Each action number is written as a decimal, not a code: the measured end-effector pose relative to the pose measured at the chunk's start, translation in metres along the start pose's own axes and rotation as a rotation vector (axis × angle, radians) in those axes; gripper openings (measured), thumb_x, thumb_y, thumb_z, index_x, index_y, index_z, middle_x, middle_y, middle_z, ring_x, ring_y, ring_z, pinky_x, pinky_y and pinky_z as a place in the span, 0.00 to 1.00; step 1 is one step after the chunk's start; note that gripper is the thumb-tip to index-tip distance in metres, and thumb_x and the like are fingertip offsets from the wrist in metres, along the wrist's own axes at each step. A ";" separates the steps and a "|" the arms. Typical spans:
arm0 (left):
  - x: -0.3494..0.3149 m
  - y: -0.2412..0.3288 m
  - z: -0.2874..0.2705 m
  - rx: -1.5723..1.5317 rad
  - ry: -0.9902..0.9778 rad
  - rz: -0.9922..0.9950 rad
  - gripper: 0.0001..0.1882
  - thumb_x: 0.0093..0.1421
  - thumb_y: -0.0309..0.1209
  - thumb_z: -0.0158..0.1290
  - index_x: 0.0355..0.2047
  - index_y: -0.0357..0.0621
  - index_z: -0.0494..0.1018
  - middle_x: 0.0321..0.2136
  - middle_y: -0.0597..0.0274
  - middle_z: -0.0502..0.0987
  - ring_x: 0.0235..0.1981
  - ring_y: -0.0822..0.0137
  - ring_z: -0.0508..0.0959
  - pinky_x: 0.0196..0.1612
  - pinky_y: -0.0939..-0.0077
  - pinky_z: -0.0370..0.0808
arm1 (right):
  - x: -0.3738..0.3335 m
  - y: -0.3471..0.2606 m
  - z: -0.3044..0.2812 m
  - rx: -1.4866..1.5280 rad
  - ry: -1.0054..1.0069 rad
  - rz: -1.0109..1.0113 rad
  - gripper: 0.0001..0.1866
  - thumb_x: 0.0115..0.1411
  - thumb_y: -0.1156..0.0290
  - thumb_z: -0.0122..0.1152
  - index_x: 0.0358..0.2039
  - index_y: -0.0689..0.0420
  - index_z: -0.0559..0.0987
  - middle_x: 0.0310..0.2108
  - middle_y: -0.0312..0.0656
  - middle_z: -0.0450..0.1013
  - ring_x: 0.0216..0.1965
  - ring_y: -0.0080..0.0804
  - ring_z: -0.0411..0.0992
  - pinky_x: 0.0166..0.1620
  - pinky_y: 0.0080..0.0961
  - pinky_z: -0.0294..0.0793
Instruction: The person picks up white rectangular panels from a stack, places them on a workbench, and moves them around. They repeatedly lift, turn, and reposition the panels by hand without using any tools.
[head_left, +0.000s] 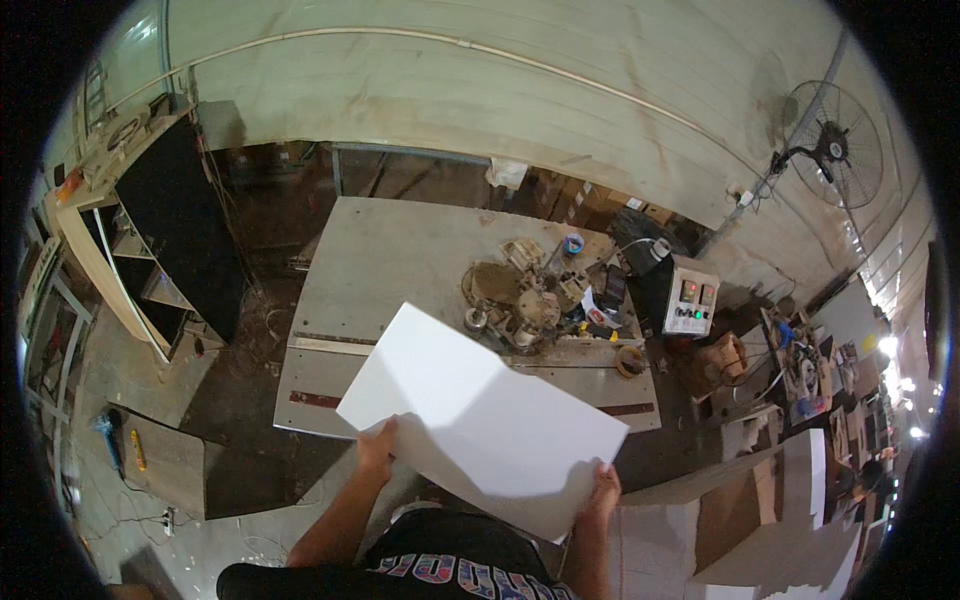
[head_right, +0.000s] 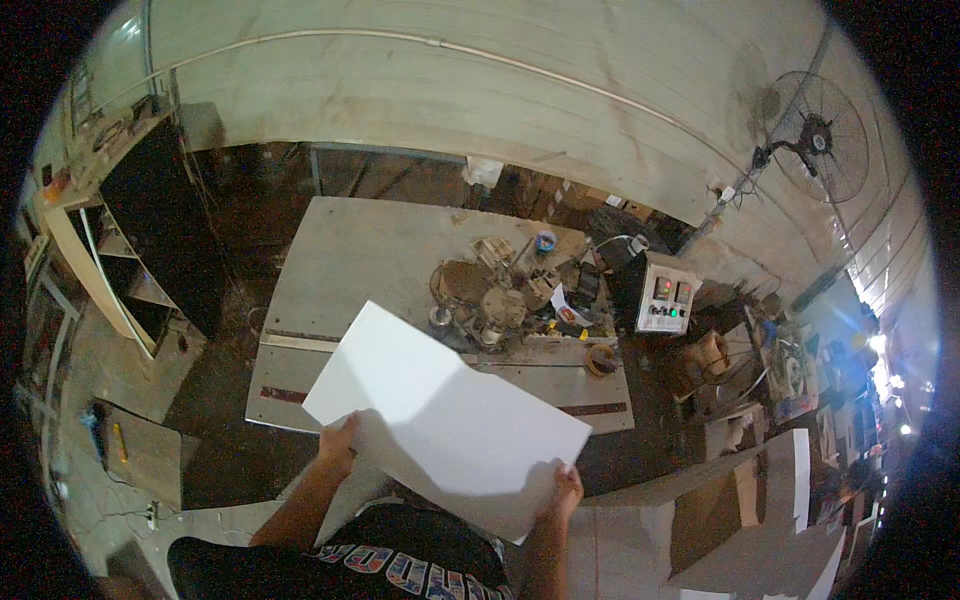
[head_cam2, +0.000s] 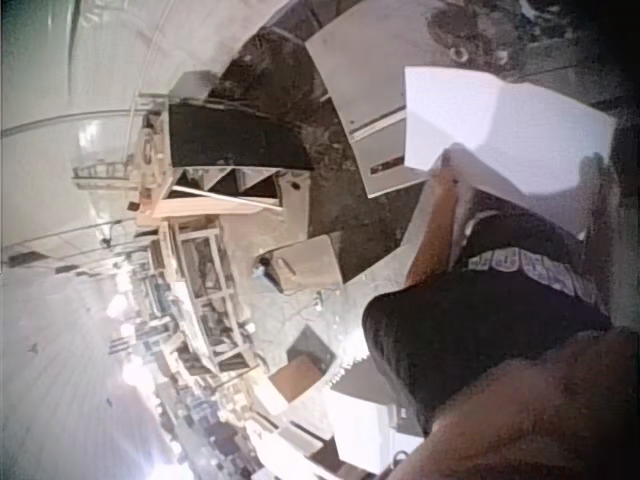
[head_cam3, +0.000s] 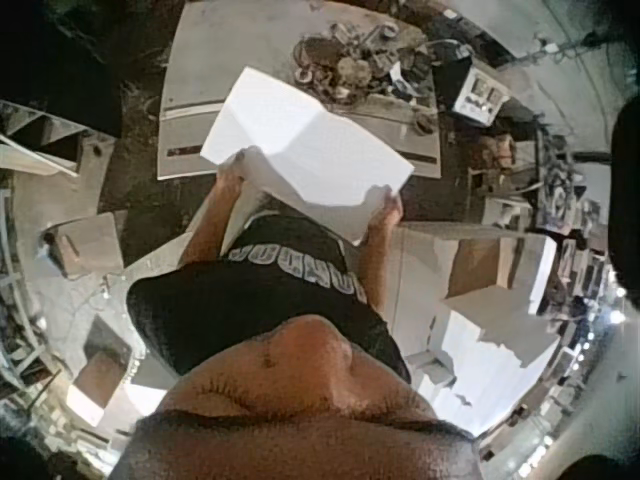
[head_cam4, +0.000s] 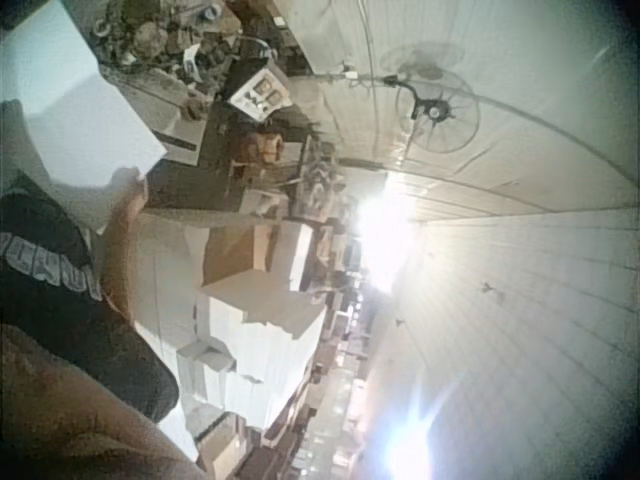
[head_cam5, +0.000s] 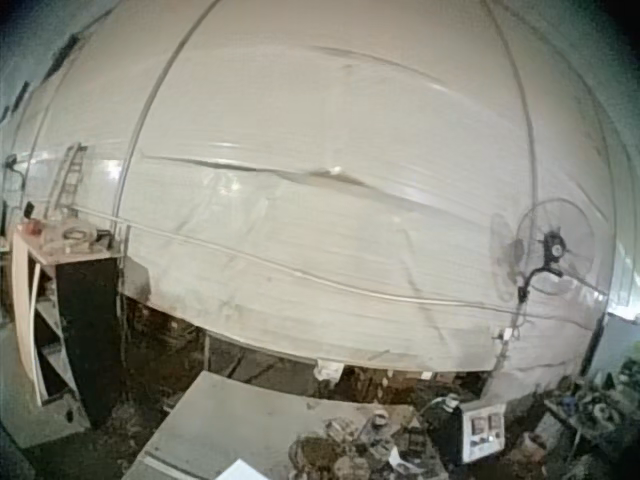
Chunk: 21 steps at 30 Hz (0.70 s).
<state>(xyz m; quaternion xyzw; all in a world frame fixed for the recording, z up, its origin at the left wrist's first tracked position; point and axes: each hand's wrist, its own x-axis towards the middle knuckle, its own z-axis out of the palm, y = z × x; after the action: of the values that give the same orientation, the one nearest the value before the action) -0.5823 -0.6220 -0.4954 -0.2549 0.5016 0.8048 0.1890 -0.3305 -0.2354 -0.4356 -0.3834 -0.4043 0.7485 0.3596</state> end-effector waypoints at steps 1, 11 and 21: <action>0.005 -0.003 -0.013 -0.005 -0.068 0.014 0.23 0.73 0.34 0.67 0.62 0.38 0.76 0.51 0.54 0.85 0.48 0.55 0.85 0.46 0.51 0.85 | 0.007 0.021 0.006 -0.028 0.013 0.036 0.12 0.75 0.71 0.66 0.53 0.65 0.83 0.43 0.45 0.84 0.41 0.40 0.83 0.46 0.44 0.86; 0.022 -0.003 -0.036 1.149 -0.054 0.296 0.21 0.68 0.43 0.68 0.49 0.36 0.83 0.38 0.46 0.86 0.40 0.45 0.87 0.44 0.47 0.85 | 0.044 0.117 0.050 -0.132 -0.069 0.273 0.21 0.78 0.65 0.60 0.66 0.57 0.77 0.56 0.45 0.79 0.55 0.46 0.80 0.58 0.52 0.83; 0.148 0.051 -0.061 1.132 0.466 0.978 0.42 0.62 0.44 0.70 0.71 0.40 0.68 0.72 0.50 0.71 0.75 0.41 0.64 0.79 0.42 0.58 | 0.072 0.131 0.042 -0.009 -0.337 0.539 0.27 0.77 0.71 0.62 0.73 0.62 0.69 0.66 0.52 0.76 0.62 0.53 0.79 0.62 0.58 0.83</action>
<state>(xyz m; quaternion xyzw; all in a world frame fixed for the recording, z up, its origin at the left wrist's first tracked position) -0.7158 -0.6915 -0.5702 -0.0320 0.9177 0.3441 -0.1960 -0.4284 -0.2426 -0.5557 -0.3491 -0.3453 0.8679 0.0746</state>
